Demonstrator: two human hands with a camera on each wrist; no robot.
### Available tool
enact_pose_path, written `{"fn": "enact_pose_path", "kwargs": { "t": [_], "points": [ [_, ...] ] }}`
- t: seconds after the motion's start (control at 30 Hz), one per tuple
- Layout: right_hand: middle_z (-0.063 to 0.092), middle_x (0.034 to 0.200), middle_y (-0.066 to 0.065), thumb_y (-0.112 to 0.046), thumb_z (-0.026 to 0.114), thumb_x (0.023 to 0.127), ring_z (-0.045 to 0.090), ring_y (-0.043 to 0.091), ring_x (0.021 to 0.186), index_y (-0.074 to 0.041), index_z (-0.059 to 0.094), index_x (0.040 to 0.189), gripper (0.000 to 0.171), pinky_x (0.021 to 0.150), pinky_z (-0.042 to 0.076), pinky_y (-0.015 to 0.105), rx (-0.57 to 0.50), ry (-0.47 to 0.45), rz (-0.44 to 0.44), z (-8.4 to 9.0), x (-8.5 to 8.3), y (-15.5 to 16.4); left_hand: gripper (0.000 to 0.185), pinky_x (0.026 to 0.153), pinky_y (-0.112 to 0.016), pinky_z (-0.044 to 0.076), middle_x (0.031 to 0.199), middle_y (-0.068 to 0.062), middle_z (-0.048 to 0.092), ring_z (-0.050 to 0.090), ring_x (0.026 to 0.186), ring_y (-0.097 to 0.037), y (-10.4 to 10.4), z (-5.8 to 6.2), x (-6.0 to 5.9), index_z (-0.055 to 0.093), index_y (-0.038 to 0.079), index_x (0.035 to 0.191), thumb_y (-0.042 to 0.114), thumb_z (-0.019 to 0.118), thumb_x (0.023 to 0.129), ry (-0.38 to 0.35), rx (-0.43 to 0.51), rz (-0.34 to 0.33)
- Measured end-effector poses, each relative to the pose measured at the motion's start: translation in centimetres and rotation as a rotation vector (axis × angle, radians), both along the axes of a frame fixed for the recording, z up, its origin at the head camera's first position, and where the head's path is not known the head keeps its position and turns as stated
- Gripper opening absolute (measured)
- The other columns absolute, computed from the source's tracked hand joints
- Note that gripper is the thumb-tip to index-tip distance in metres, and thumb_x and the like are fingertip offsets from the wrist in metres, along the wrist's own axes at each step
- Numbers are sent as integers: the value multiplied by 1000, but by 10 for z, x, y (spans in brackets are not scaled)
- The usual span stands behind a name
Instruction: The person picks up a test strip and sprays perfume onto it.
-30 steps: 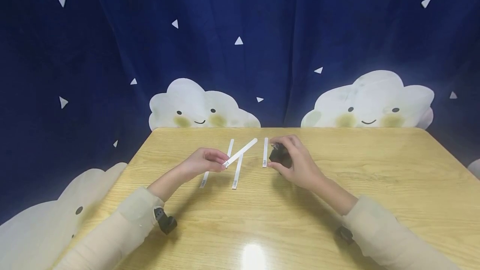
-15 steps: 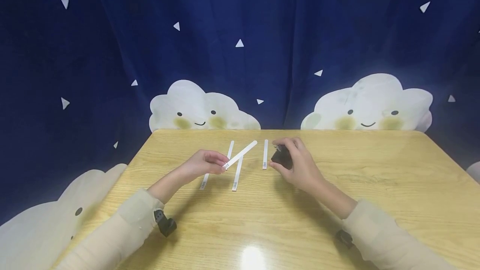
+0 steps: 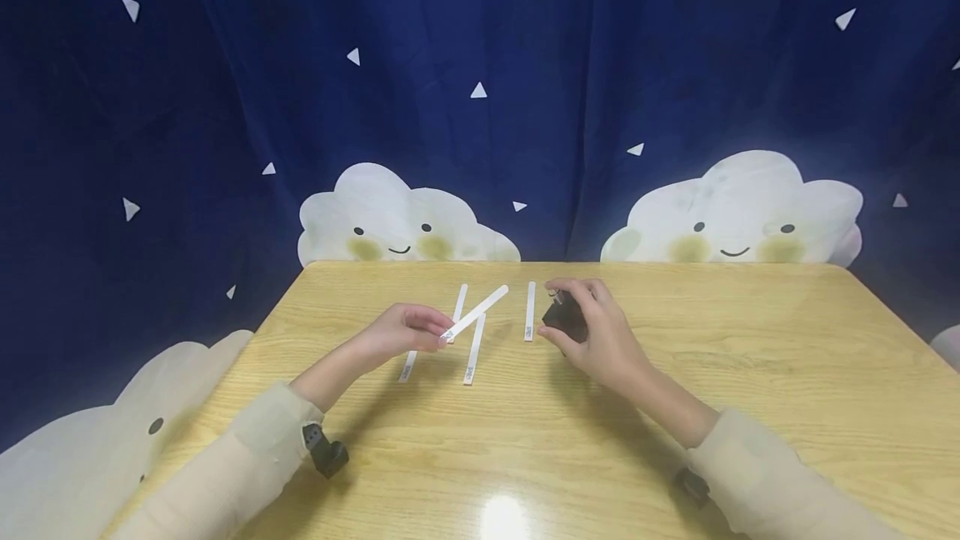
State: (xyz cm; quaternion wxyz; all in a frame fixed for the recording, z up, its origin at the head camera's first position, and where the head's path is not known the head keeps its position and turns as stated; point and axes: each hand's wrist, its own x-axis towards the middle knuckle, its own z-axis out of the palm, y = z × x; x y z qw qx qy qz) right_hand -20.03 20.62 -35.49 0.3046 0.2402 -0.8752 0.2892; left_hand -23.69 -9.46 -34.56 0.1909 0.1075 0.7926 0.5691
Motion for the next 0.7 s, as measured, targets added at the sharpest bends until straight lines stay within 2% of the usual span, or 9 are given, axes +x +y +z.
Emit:
{"fn": "enact_pose_path", "kwargs": {
  "t": [0.17, 0.37, 0.53, 0.7],
  "points": [
    [61, 112, 9, -16, 85, 71, 57, 20, 100, -15, 58, 124, 60, 73, 51, 39, 2, -3, 1, -1, 0, 4, 32, 95, -44, 56, 86, -1, 65, 65, 79, -9, -6, -1, -1, 65, -4, 115, -1, 67, 83, 13, -7, 5],
    [61, 116, 8, -17, 85, 71, 56, 18, 103, -15, 57, 125, 61, 75, 52, 40, -10, -4, 11, -4, -1, 7, 31, 95, -43, 56, 90, -2, 67, 64, 80, -8, -17, -3, -1, 65, -3, 115, 0, 67, 84, 24, -20, 23],
    [61, 117, 8, -15, 85, 71, 56, 17, 104, -14, 57, 125, 61, 77, 50, 35, -24, -2, 12, -4, -1, 9, 33, 90, -35, 58, 93, -5, 68, 67, 85, -14, -29, -8, -4, 64, -4, 117, 0, 67, 84, 13, -21, 66],
    [61, 116, 8, -14, 85, 70, 55, 15, 104, -13, 57, 124, 61, 77, 48, 28, -25, 6, 18, -3, 0, 13, 36, 89, -33, 58, 96, -8, 69, 66, 81, -9, -42, -14, -10, 61, -7, 120, -3, 65, 85, -10, -11, 121]
  ]
}}
